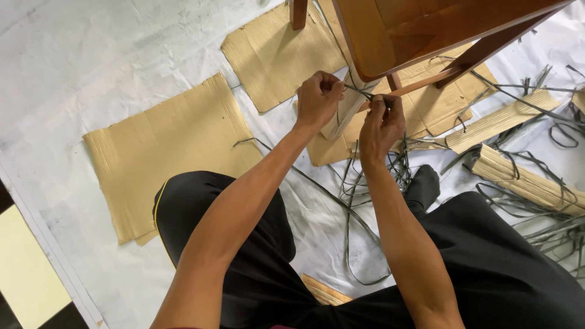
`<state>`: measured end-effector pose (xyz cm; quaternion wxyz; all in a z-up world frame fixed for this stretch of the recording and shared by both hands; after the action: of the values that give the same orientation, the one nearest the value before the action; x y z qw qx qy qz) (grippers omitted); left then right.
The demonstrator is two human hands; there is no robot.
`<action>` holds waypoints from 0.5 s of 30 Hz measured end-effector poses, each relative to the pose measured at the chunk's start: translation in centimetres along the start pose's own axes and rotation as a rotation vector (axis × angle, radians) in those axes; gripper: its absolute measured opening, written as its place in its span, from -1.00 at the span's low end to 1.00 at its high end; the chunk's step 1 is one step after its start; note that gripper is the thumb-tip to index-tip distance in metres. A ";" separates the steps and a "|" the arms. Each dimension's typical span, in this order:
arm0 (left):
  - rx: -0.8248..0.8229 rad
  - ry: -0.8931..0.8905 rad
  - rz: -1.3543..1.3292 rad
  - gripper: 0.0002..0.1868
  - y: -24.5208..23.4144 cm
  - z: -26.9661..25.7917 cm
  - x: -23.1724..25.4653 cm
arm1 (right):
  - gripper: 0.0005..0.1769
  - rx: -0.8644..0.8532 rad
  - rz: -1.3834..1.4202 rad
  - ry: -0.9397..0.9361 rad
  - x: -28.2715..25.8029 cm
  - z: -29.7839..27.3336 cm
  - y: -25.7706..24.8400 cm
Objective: The person wraps the wooden chair legs with protective cardboard and secures them with plastic strips.
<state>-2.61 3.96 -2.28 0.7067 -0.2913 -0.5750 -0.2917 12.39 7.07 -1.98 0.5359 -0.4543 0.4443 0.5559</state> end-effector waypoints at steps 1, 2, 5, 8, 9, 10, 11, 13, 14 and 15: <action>-0.004 -0.003 -0.002 -0.76 0.2 0.0 -0.2 | -0.81 0.003 -0.003 0.001 0.1 0.1 -0.3; -0.007 -0.043 -0.006 -0.75 0.3 0.1 -0.4 | -0.81 -0.024 0.036 0.031 0.3 0.2 -0.7; -0.078 -0.101 -0.027 -0.73 -0.7 0.5 0.5 | -0.80 -0.101 0.126 0.072 1.1 1.1 -1.4; -0.162 -0.067 -0.160 -0.73 -1.0 1.1 -1.7 | -0.79 -0.123 0.173 0.134 2.0 2.4 -3.1; -0.170 -0.010 -0.274 -0.73 -0.9 1.4 -2.9 | -0.77 -0.104 0.175 0.182 2.2 2.9 -3.8; -0.176 -0.008 -0.275 -0.73 -1.0 1.0 -2.4 | -0.77 -0.098 0.175 0.180 3.2 3.4 -4.6; -0.162 -0.104 -0.260 -0.75 -1.2 0.7 -2.0 | -0.75 -0.021 0.173 0.219 4.2 3.9 -5.4; -0.151 -0.198 -0.244 -0.77 -1.3 0.0 -3.9 | -0.74 0.059 0.173 0.256 5.3 4.5 -6.8; -0.136 -0.143 -0.101 -0.76 -1.3 -0.2 -6.1 | -0.74 0.114 0.172 0.238 5.4 4.7 -7.6; -0.120 -0.087 0.041 -0.72 -1.2 -0.4 -8.3 | -0.74 0.171 0.171 0.218 5.5 4.9 -8.3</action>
<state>-4.63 3.48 -10.41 0.6683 -0.3574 -0.5803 -0.2982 20.47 13.16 -6.46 0.4718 -0.4255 0.5825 0.5070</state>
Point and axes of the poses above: each hand's wrist, its own z-axis towards the middle knuckle, its own y-axis out of the palm, x = y × z, the point moved 2 cm from there along z, towards the middle knuckle, and after that the axes turned 4 degrees about y, right-handed, at the moved point
